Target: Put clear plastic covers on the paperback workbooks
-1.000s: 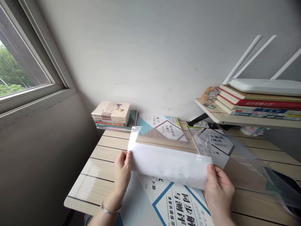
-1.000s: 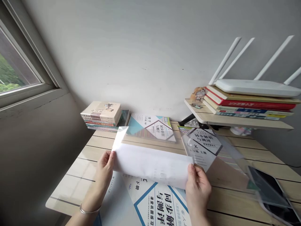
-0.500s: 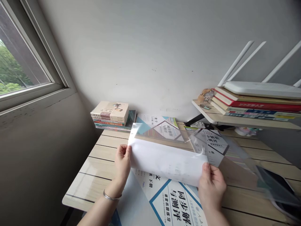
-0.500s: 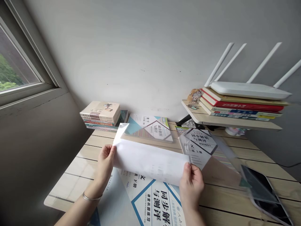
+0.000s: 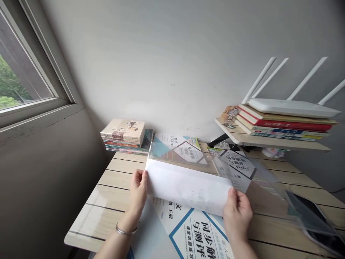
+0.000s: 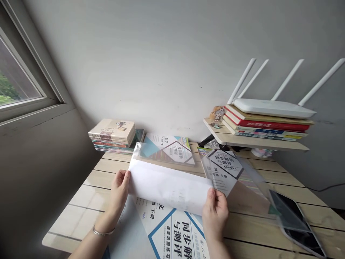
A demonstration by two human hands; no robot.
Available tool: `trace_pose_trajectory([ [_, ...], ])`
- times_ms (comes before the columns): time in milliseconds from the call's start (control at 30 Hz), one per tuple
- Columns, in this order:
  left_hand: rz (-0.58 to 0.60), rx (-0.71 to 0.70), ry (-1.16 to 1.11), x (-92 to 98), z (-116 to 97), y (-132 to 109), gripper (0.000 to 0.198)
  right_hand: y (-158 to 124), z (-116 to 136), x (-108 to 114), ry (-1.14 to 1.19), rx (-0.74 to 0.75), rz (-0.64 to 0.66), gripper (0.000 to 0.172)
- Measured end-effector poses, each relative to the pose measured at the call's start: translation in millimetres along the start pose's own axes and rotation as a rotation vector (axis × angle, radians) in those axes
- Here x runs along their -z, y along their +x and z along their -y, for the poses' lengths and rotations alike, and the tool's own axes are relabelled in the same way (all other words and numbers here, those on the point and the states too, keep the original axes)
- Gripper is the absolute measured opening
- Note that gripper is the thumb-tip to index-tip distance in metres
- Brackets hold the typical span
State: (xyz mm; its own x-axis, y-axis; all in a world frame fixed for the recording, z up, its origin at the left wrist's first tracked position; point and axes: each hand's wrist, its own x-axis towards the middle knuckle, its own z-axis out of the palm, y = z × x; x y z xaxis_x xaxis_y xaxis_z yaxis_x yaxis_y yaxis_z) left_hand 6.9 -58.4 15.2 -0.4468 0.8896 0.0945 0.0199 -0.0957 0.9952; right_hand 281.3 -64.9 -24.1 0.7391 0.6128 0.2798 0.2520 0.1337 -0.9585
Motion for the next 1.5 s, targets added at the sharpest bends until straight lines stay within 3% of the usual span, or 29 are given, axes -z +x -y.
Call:
trace_pose_trajectory([
  [167,0.038,-0.002,-0.009,-0.3,1.6,1.0,0.032,-1.0,-0.4,1.3,0.012,0.007,-0.006,0.057],
  [367,-0.008,-0.036,-0.011,-3.1,9.9,3.7,0.030,-2.6,3.5,1.9,0.060,-0.024,-0.001,0.053],
  [600,0.039,0.035,0.099,-2.3,10.5,7.1,0.033,20.1,-14.0,-6.4,-0.110,-0.095,0.181,0.049],
  [767,0.010,0.053,0.252,-1.2,10.8,5.0,0.035,18.5,-11.0,0.9,-0.016,-0.217,0.350,0.045],
  [900,-0.045,0.025,0.343,-5.1,12.4,4.4,0.033,7.9,-6.5,6.2,0.060,-0.306,0.377,0.042],
  [1133,-0.059,0.140,0.490,-4.0,14.1,10.0,0.025,8.8,-16.5,0.6,-0.170,-0.171,0.328,0.044],
  [1367,-0.026,0.195,0.463,0.1,17.5,12.7,0.021,20.3,-24.5,6.6,-0.300,-0.146,0.462,0.035],
  [1500,-0.030,0.173,0.478,0.1,19.8,13.8,0.022,20.3,-17.9,1.9,-0.469,-0.081,0.449,0.033],
])
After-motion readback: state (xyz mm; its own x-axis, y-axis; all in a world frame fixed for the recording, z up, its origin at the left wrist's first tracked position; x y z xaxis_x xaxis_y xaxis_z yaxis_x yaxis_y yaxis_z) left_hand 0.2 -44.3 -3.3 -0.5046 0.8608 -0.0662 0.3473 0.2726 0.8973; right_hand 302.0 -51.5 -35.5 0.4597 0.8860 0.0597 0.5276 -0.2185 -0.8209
